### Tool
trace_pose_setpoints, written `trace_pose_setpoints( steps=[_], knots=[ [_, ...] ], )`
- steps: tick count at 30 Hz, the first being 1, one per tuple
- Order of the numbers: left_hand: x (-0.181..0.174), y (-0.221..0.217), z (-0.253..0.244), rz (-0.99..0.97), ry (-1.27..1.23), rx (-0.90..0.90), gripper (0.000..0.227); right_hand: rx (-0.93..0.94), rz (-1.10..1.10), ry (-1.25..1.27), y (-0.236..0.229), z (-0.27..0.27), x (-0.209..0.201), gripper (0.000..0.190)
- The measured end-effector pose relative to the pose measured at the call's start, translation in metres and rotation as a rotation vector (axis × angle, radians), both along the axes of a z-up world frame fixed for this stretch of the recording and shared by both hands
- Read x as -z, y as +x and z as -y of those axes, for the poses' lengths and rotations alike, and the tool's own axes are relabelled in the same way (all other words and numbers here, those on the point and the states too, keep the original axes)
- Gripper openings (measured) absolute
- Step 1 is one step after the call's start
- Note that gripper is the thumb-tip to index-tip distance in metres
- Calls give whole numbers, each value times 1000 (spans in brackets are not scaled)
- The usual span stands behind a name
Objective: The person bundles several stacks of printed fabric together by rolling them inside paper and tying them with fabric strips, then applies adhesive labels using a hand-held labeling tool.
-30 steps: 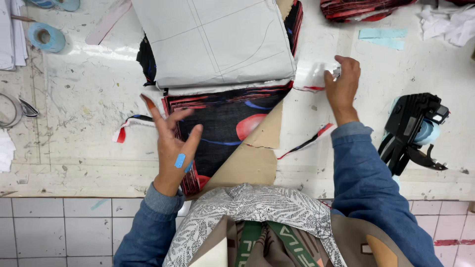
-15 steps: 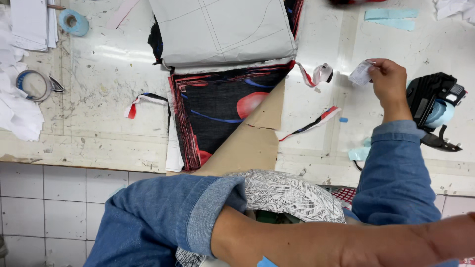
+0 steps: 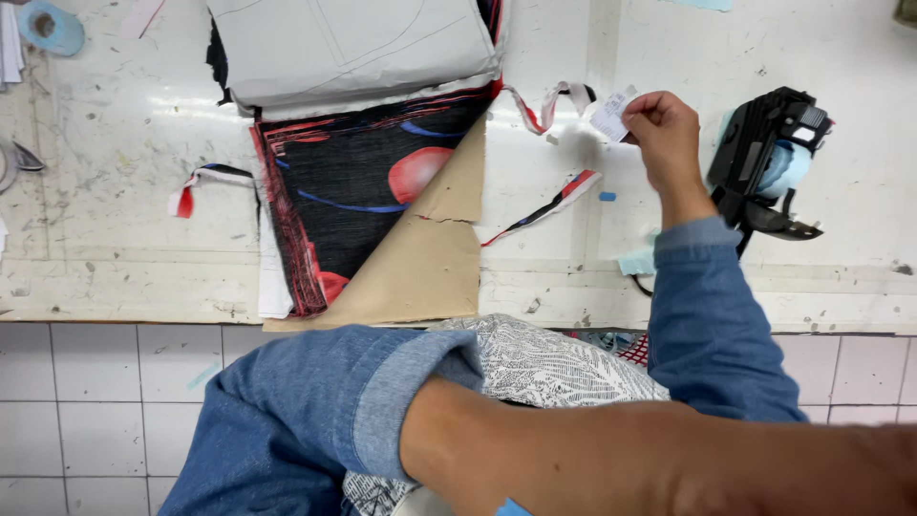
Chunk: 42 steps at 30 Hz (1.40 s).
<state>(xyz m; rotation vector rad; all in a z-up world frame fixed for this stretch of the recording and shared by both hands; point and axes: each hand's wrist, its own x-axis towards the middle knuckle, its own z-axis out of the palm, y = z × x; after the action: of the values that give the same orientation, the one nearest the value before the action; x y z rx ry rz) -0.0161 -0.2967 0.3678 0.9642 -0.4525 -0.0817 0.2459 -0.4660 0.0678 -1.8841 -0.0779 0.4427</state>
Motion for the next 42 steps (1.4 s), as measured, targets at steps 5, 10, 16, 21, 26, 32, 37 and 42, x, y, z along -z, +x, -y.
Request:
trace_pose_setpoints(
  steps=[5,10,16,21,26,32,37,42],
  knots=[
    [98,62,9,7,308,-361,39,22,69,238,-65,19,-66,9],
    [196,95,35,-458,235,-518,93,-17,32,453,-101,40,-62,44],
    [189,114,51,-530,198,-435,89,-146,286,309,-104,45,-69,58],
    [210,138,56,-642,194,-423,85,-104,309,229,-90,50,-58,26],
    [257,168,51,-656,297,-399,78,-129,459,76,-84,61,-83,33],
    [327,217,34,-556,553,-473,72,98,802,-69,-91,140,-87,19],
    [283,193,54,-462,878,-464,63,398,486,-129,-98,200,-61,33],
    [325,145,67,171,1620,-33,91,189,-179,-277,-95,208,-20,69]
  ],
)
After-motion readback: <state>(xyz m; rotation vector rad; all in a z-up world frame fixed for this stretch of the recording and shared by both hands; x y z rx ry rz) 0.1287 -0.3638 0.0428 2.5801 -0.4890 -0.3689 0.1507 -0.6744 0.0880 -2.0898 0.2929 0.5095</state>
